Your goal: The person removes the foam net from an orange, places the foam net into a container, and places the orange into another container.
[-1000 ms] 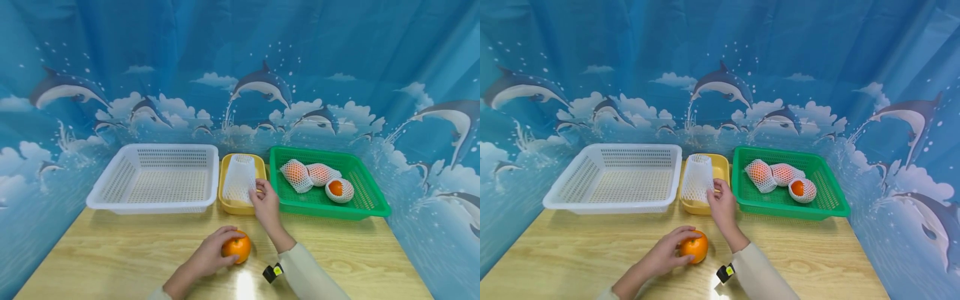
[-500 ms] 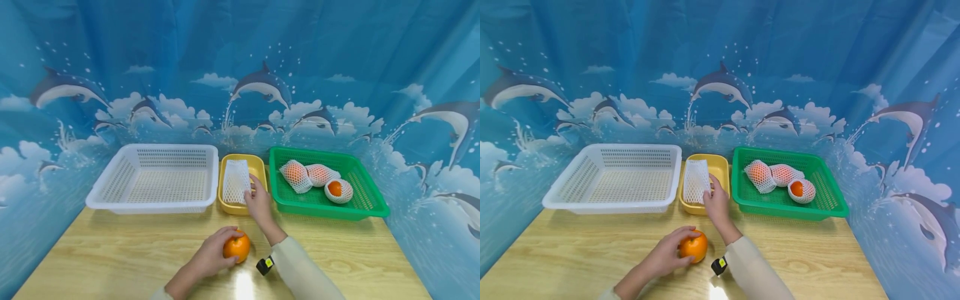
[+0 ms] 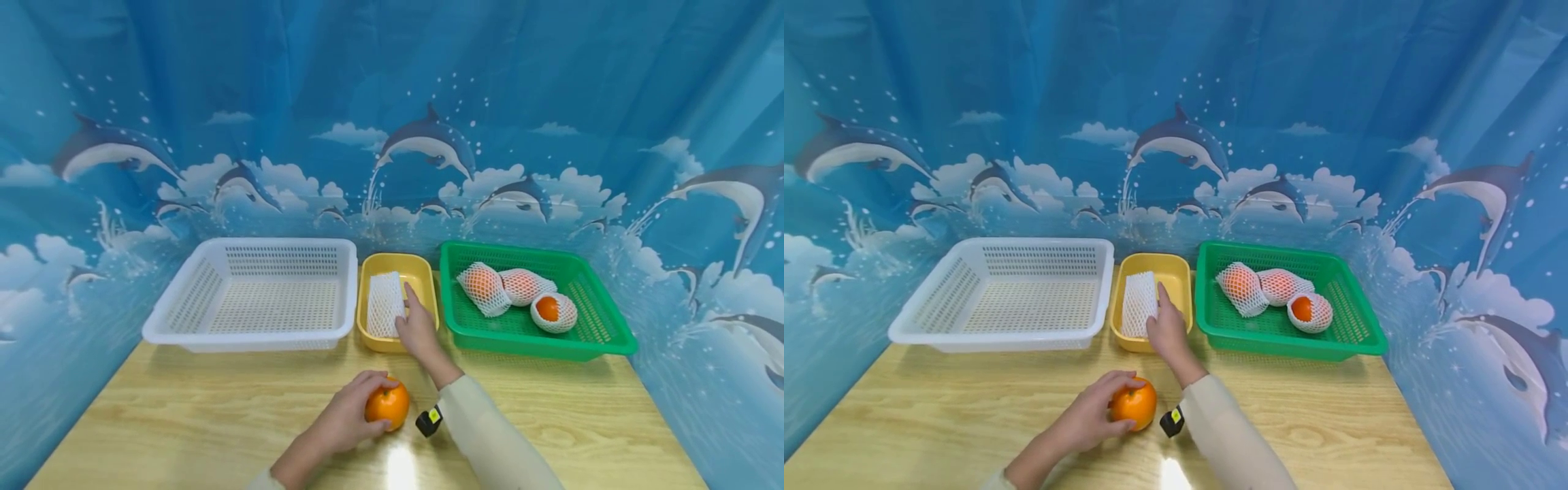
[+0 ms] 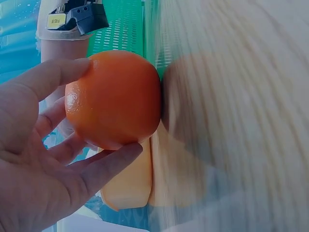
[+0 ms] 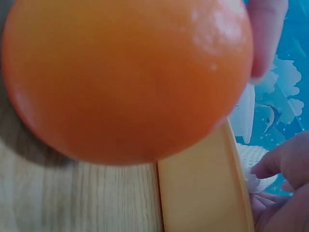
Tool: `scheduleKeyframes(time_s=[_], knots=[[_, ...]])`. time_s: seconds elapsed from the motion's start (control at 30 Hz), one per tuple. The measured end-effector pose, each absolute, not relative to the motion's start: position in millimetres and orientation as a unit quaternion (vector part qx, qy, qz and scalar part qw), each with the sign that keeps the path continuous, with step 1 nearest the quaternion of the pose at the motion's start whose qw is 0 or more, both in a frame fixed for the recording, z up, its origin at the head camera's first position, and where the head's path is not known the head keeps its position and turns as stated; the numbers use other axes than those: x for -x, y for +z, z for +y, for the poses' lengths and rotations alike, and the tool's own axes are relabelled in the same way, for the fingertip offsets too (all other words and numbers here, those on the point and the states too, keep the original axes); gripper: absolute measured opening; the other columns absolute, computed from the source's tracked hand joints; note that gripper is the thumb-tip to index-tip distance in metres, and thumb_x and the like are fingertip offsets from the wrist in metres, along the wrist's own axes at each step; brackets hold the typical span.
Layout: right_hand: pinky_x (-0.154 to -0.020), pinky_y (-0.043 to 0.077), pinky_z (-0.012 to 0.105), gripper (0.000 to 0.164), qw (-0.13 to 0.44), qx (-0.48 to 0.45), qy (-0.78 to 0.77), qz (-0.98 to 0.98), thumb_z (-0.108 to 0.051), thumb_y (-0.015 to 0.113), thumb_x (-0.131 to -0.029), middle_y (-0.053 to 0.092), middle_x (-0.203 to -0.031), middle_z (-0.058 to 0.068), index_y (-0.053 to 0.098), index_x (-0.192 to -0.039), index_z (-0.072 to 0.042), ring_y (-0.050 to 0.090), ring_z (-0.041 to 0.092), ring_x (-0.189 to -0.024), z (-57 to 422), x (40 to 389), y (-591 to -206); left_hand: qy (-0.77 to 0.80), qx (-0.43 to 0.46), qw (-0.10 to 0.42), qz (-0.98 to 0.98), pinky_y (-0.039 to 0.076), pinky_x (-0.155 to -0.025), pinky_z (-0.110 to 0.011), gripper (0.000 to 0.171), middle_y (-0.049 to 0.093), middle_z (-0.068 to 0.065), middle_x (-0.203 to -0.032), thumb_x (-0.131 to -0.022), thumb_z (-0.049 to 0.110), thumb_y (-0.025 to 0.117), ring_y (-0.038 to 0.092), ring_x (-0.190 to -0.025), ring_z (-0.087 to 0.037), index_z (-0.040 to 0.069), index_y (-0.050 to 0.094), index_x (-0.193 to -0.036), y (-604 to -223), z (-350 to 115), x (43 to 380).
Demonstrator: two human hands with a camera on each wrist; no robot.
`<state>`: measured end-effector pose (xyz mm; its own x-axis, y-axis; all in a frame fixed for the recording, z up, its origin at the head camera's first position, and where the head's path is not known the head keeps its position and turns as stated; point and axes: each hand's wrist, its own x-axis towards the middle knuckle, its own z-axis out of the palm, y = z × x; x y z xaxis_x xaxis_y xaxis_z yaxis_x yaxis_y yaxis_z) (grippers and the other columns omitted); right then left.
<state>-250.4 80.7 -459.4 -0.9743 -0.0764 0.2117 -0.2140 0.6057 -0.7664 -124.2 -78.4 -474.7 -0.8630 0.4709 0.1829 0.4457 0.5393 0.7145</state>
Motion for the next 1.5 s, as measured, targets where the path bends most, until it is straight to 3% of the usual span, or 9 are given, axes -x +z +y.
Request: scheduleKeyframes(time_s=[0.13, 0.33, 0.57, 0.9, 1.2, 1.5], knots=[[-0.085, 0.054, 0.048, 0.055, 0.067, -0.083, 0.412, -0.905, 0.003, 0.058, -0.089, 0.060, -0.123, 0.023, 0.039, -0.141, -0.004, 0.062, 0.036, -0.103, 80.2, 254.8, -460.8, 0.400, -0.259, 0.021, 0.879, 0.049, -0.097, -0.049, 0.052, 0.055, -0.010, -0.131, -0.075, 0.013, 0.082, 0.058, -0.114, -0.030, 0.016, 0.060, -0.122, -475.2, -79.1, 125.7], [-0.099, 0.048, 0.047, 0.040, 0.045, -0.066, 0.327, -0.942, -0.007, 0.061, -0.089, 0.061, -0.125, 0.020, 0.057, -0.129, 0.000, 0.057, 0.035, -0.116, 78.1, 263.0, -461.0, 0.403, -0.264, 0.026, 0.876, 0.049, -0.098, -0.049, 0.051, 0.054, -0.010, -0.132, -0.077, 0.013, 0.081, 0.057, -0.116, -0.029, 0.016, 0.060, -0.122, -474.5, -79.7, 125.9], [-0.102, 0.045, 0.045, 0.036, 0.004, -0.071, 0.268, -0.961, -0.006, 0.061, -0.090, 0.061, -0.127, 0.018, 0.062, -0.126, -0.001, 0.055, 0.033, -0.120, 76.2, 266.0, -457.2, 0.400, -0.263, 0.030, 0.878, 0.048, -0.098, -0.050, 0.050, 0.053, -0.009, -0.132, -0.077, 0.014, 0.081, 0.057, -0.116, -0.030, 0.016, 0.059, -0.123, -473.3, -80.6, 125.2], [-0.106, 0.043, 0.042, 0.041, -0.083, -0.098, 0.190, -0.973, 0.003, 0.051, -0.093, 0.057, -0.132, 0.012, 0.060, -0.131, -0.009, 0.053, 0.028, -0.123, 73.8, 275.2, -458.2, 0.399, -0.259, 0.038, 0.879, 0.047, -0.099, -0.053, 0.051, 0.052, -0.013, -0.134, -0.077, 0.016, 0.081, 0.056, -0.116, -0.033, 0.018, 0.059, -0.124, -472.0, -82.6, 124.5], [-0.107, 0.041, 0.042, 0.034, -0.053, -0.099, 0.204, -0.972, -0.008, 0.063, -0.090, 0.057, -0.132, 0.012, 0.063, -0.124, -0.007, 0.051, 0.028, -0.125, 75.2, 279.1, -459.6, 0.391, -0.263, 0.034, 0.882, 0.048, -0.098, -0.051, 0.052, 0.053, -0.010, -0.133, -0.078, 0.018, 0.081, 0.056, -0.116, -0.031, 0.020, 0.058, -0.124, -473.3, -82.6, 125.1], [-0.107, 0.041, 0.043, 0.024, -0.001, -0.118, 0.233, -0.965, -0.016, 0.065, -0.090, 0.056, -0.134, 0.013, 0.067, -0.112, -0.007, 0.048, 0.029, -0.128, 74.9, 276.7, -457.1, 0.389, -0.262, 0.034, 0.883, 0.048, -0.098, -0.051, 0.051, 0.053, -0.010, -0.132, -0.078, 0.018, 0.081, 0.056, -0.116, -0.032, 0.019, 0.058, -0.124, -473.4, -82.3, 124.8]])
